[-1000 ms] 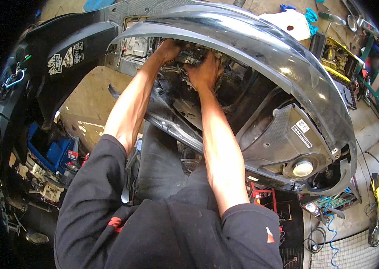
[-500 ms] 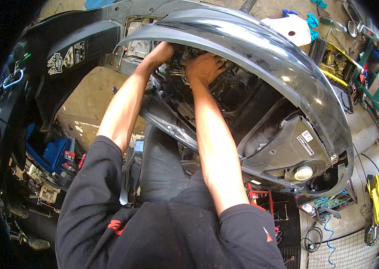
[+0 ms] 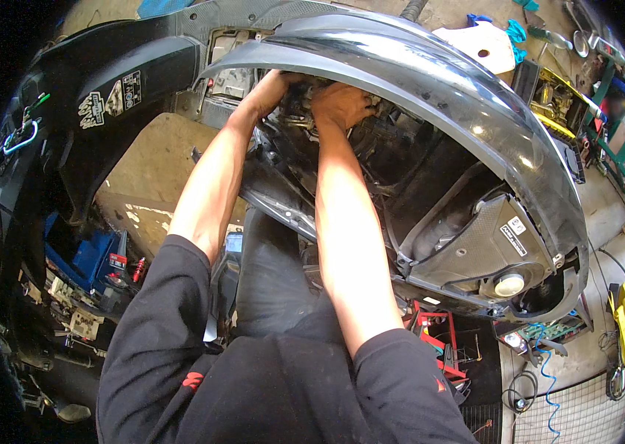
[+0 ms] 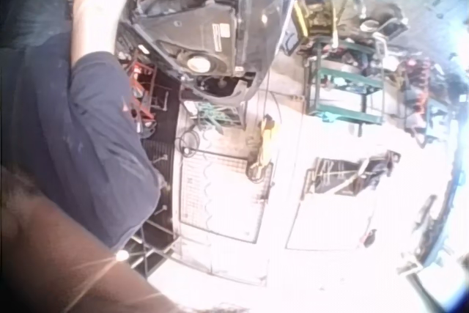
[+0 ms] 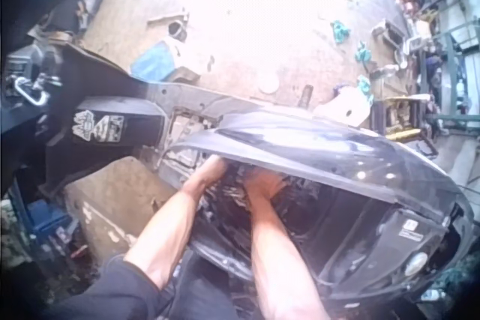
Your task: The person works on the internal components of a motorcycle engine after removing the seat, using a wrench to loosen or tighten parts and handling engine components by hand.
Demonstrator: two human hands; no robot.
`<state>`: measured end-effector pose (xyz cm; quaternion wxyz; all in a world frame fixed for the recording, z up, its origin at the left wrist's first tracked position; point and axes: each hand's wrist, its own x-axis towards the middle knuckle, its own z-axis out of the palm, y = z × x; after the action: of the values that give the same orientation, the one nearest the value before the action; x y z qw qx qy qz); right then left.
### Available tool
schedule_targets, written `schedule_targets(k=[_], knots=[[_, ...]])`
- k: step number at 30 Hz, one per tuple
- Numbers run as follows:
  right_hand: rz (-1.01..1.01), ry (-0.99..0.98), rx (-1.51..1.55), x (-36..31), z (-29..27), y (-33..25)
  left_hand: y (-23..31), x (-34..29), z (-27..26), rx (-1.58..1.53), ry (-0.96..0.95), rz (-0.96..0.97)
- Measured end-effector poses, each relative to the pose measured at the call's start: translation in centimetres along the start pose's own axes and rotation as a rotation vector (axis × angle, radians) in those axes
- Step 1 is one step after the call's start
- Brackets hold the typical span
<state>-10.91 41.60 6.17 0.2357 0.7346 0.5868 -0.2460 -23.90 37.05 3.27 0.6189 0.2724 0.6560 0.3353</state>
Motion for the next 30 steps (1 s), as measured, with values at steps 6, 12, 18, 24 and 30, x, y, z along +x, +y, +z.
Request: schedule_targets(k=[6, 12, 18, 24, 30], knots=[[-0.054, -0.108, 0.183, -0.5, -1.2, -0.1, -1.0, -0.1, -0.5, 0.19, -0.027, -0.005], [-0.145, -0.029, 0.33, -1.3, -0.7, 1.6, -2.5, -0.2, -0.1, 0.391, -0.076, 0.151], [-0.249, -0.119, 0.383, -0.6, -0.1, 4.4, -1.4, -1.1, 0.3, 0.572, -0.037, 0.115], [-0.276, -0.129, 0.424, -0.2, 0.0, 5.2, 0.2, -1.5, 0.4, 0.684, -0.128, 0.261], [-0.28, -0.125, 0.425, -0.8, 0.1, 4.9, 0.0, -1.8, 0.5, 1.199, -0.085, 0.316]])
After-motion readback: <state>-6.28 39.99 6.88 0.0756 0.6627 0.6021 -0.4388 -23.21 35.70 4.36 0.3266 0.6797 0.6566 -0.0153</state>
